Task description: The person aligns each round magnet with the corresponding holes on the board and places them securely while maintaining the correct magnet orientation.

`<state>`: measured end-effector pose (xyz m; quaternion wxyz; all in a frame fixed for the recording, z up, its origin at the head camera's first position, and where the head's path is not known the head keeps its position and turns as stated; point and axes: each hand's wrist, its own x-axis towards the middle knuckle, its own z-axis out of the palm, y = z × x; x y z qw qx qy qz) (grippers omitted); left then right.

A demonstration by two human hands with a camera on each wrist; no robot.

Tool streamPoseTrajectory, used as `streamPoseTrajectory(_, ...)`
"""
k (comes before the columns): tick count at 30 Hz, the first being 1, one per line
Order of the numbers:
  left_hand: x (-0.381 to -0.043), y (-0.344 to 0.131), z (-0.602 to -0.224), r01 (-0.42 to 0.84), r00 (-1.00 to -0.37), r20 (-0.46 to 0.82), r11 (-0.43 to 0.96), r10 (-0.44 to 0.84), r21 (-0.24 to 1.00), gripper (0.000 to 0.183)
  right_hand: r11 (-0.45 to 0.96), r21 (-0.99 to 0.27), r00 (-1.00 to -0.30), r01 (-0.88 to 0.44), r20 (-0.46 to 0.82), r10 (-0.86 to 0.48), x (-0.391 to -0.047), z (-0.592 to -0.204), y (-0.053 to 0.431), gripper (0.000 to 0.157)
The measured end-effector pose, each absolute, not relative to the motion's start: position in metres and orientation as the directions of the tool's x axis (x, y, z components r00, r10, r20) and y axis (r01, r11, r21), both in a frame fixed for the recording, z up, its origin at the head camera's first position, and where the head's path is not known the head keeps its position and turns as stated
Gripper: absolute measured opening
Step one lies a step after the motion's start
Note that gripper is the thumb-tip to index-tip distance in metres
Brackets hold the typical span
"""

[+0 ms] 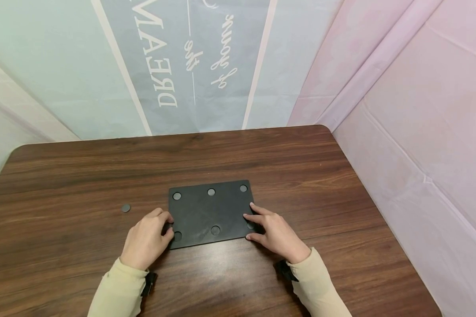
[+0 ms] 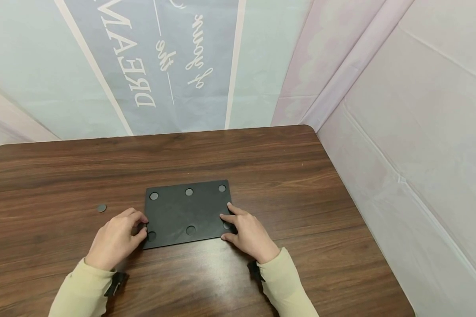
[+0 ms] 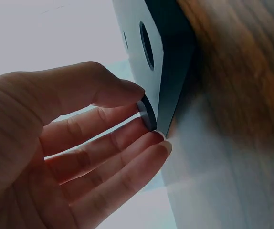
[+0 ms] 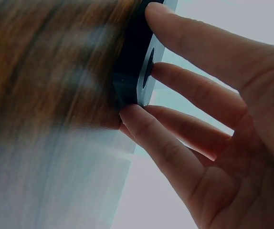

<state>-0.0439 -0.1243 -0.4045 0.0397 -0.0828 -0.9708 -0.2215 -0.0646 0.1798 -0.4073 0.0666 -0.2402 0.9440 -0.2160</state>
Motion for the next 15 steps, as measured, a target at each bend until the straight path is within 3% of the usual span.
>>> streamPoseTrajectory(15, -0.039, -0.1165, -0.4045, 0.196, -0.98, 0.118, 0.88, 0.16, 0.433, 0.013, 0.792, -0.441, -0.876, -0.422, -0.024, -0.481, -0.0642, -0.4067, 0.1798, 0.05)
